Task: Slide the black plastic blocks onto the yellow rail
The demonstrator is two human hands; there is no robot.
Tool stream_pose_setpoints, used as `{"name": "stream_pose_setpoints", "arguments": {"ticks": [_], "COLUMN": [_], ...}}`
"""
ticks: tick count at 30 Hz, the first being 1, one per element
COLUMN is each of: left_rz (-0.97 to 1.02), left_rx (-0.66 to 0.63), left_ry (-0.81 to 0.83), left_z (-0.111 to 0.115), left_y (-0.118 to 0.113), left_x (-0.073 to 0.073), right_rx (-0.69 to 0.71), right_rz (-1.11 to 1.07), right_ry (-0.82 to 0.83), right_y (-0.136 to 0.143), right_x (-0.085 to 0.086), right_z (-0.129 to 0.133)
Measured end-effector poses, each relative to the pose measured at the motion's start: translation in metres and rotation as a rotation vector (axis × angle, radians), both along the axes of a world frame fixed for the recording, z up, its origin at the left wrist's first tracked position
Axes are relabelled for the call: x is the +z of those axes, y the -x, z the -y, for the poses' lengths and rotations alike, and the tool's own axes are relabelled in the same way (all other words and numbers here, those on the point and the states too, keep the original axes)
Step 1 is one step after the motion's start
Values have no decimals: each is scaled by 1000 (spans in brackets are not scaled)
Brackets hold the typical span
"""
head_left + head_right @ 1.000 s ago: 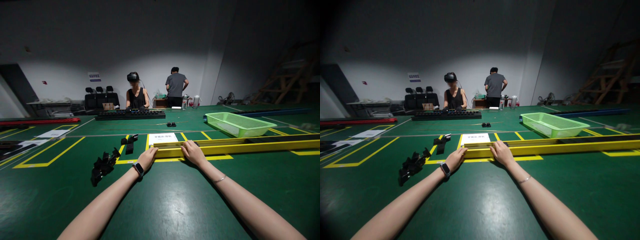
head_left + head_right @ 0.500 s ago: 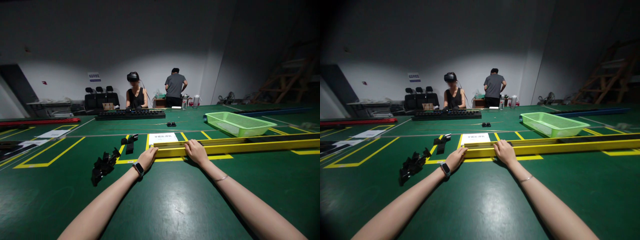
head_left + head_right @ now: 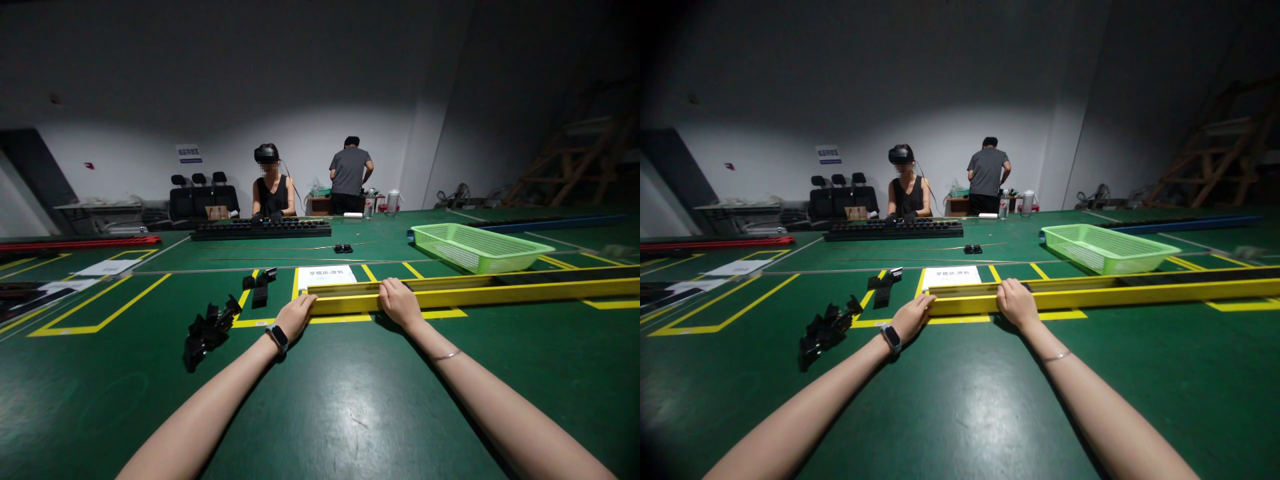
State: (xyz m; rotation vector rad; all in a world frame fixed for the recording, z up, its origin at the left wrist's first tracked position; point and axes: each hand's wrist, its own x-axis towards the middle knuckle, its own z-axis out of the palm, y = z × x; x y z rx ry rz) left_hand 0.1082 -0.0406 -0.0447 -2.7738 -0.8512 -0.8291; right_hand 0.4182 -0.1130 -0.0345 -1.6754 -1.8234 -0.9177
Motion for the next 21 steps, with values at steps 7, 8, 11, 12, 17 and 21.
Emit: {"name": "stream_pose_setpoints", "arguments": {"ticks": [7,8,11,12,17,21], "left_rz": [4,4,6,6,3,-3], "left_rx": [0,1,4,5,4,13], "left_ry": [-11,-11,-11,-10,-3,-2], "left_z": [0,-1,-2,-3,-2,-1], "left_y": [0,0,0,0,1,1], "left_x": [-1,-2,-4,-4,-3,-1], "right_rx": [-1,-9,-30,-33,-23,-3], "right_rz": [3,6,13,13,3,-7], "right_ry": [3,4,7,7,1,-12], "right_y": [-5,-6,-6,-6,-6,-7], "right_x": [0,0,0,0,0,0], "right_z": [0,0,1,0,0,0]}}
